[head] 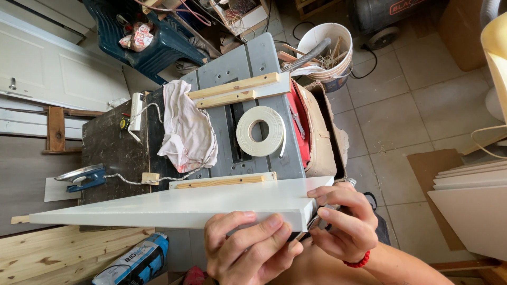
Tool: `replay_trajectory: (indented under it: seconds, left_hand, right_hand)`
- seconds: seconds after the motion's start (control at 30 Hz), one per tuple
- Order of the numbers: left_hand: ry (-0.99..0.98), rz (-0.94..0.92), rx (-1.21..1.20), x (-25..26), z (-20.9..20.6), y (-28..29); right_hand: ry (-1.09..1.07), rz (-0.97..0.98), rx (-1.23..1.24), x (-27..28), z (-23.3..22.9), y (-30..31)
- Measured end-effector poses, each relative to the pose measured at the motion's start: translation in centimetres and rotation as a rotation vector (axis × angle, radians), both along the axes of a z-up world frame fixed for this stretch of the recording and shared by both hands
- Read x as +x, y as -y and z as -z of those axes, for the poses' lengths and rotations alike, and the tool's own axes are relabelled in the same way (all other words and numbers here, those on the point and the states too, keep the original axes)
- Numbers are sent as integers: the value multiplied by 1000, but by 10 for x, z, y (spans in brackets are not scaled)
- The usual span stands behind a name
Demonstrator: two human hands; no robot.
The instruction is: Trimming excess edge banding from a melamine board using a utility knife and smoothing the edges with a sanding block.
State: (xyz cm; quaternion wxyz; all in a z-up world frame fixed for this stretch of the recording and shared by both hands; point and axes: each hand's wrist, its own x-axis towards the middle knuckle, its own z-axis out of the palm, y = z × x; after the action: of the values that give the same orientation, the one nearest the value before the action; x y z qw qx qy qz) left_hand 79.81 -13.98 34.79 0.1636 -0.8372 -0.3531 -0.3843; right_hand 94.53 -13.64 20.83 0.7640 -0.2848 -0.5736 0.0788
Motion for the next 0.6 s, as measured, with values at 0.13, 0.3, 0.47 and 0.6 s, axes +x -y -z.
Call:
replay_trajectory:
  seconds: [0.13,0.3,0.47,0.6]
  left_hand:
    - [6,0,4,0,0,-1]
    - [48,-24,48,6,2,-3]
    - [103,-147,11,23,-4,7]
    - [103,-167,40,20,2,9]
  right_hand:
    - [-5,4,-2,1,-2,0]
    - [-8,-43,-53,4,-7,4]
    - [-154,-175,-269,9,-21,12]
    - [-196,-319,-239,13,-12,12]
